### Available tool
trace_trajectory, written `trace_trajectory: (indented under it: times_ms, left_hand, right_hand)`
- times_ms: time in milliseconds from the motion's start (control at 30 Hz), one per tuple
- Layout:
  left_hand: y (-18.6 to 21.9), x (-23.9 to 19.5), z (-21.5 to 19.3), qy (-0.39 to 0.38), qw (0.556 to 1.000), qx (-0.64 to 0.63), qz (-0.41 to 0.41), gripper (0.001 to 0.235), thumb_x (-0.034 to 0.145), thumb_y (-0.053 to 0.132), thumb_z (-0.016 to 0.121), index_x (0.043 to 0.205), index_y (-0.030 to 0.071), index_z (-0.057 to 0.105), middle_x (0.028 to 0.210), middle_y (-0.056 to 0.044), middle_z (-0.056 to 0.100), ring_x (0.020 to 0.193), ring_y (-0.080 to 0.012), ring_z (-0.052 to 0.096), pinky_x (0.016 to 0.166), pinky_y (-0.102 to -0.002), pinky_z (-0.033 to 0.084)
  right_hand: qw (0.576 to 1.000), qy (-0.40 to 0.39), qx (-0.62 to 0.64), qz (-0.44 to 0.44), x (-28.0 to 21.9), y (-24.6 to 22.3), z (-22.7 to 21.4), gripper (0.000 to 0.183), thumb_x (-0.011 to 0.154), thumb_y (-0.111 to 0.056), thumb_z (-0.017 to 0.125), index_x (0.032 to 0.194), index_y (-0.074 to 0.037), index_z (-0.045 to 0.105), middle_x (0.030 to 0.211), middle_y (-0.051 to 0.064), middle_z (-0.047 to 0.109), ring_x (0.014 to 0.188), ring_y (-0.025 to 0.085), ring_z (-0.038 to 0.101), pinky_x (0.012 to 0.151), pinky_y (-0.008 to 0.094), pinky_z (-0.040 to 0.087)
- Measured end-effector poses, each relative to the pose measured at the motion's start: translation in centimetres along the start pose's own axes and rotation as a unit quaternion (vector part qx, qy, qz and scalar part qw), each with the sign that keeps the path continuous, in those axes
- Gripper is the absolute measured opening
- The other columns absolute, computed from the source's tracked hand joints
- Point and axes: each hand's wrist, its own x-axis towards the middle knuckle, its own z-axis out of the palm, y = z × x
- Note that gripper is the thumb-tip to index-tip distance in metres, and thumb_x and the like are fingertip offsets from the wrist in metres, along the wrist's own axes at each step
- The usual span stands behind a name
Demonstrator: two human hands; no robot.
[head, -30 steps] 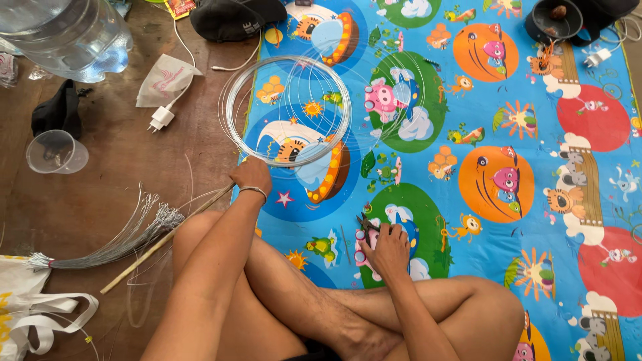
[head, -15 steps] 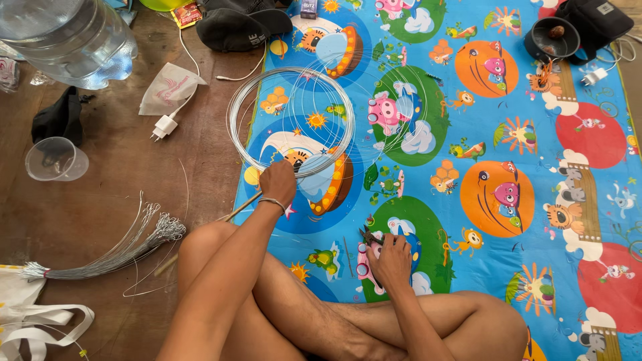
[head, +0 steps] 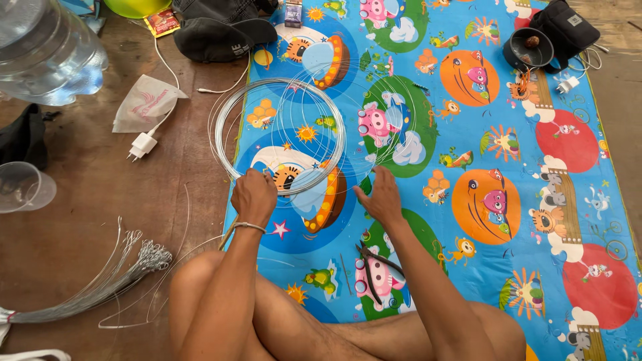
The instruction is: The person sits on a colorful play mat and uses pliers to cut a bundle of thin metal wires into shorter lengths. They repeatedly measure the wire against a wooden stick, cut it, and place the cut pieces aside.
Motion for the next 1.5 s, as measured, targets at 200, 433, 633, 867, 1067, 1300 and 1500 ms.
trace_trajectory:
  times_ms: [200,433,633,867,1067,1300,1500]
  left_hand:
    - [0.4,1.6,0.2,-0.043,0.999,-0.02,-0.018,0.035,0.097,0.028,0.067,0.086,-0.005,0.069,0.084,-0.027,0.072,0.079,-0.0448,0.072,0.067,-0.052,0.058]
    - [0.3,2.3,0.4,-0.026,0.999,-0.036,0.008,0.035,0.097,0.029,0.067,0.087,-0.004,0.069,0.083,-0.025,0.071,0.079,-0.0453,0.071,0.066,-0.055,0.056]
    - [-0.1,2.7,2.1,-0.198,0.978,0.054,-0.033,0.043,0.096,0.044,0.067,0.1,0.002,0.076,0.099,-0.022,0.074,0.095,-0.0421,0.072,0.079,-0.052,0.058]
    - [-2.2,1.7,6.8,-0.37,0.917,0.144,0.032,0.065,0.086,0.055,0.073,0.13,0.007,0.069,0.125,-0.019,0.066,0.119,-0.0381,0.064,0.097,-0.053,0.052]
    - [-4.4,1.7,10.4,-0.225,0.964,0.133,-0.054,0.104,0.09,0.023,0.068,0.149,-0.026,-0.002,0.136,-0.037,0.053,0.11,-0.0421,0.068,0.084,-0.047,0.059]
    - [-5.4,1.6,12.8,-0.218,0.964,0.132,-0.077,0.106,0.086,0.019,0.071,0.15,-0.025,-0.002,0.136,-0.034,0.044,0.104,-0.0397,0.068,0.079,-0.043,0.06]
    - [-5.4,0.7,12.5,-0.141,0.982,0.106,-0.07,0.106,0.085,0.014,0.07,0.154,-0.019,-0.003,0.133,-0.032,0.044,0.098,-0.0407,0.069,0.077,-0.044,0.06]
  right_hand:
    - [0.971,-0.214,-0.109,-0.005,6.2,-4.2,0.0,0.135,0.054,-0.065,0.094,0.149,0.007,0.031,0.152,0.029,0.034,0.148,0.045,0.025,0.117,0.068,0.013]
    - [0.963,-0.16,-0.215,-0.041,2.0,-5.8,1.1,0.084,0.072,-0.052,0.084,0.136,-0.008,0.052,0.145,0.017,0.046,0.142,0.041,0.035,0.115,0.07,0.018]
    - [0.979,-0.138,-0.145,-0.046,-2.1,-7.1,2.0,0.052,0.09,-0.025,0.07,0.137,-0.009,0.054,0.14,0.016,0.05,0.135,0.037,0.044,0.115,0.065,0.027]
    - [0.993,-0.005,-0.025,-0.118,-4.3,-7.8,2.5,0.062,0.089,-0.013,0.063,0.146,0.004,0.045,0.147,0.025,0.045,0.135,0.043,0.044,0.115,0.052,0.033]
    - [0.992,0.053,-0.06,0.095,-3.4,-0.7,1.3,0.056,0.086,-0.003,0.059,0.14,0.007,0.046,0.146,0.029,0.047,0.133,0.045,0.044,0.113,0.05,0.035]
    - [0.997,-0.029,-0.049,0.051,-5.0,2.8,1.3,0.031,0.098,-0.008,0.059,0.129,-0.006,0.057,0.129,0.017,0.059,0.121,0.037,0.055,0.105,0.045,0.048]
    - [0.992,0.025,-0.124,-0.008,-4.1,0.1,0.0,0.06,0.079,-0.004,0.063,0.138,-0.006,0.052,0.138,0.018,0.054,0.121,0.039,0.053,0.098,0.051,0.045]
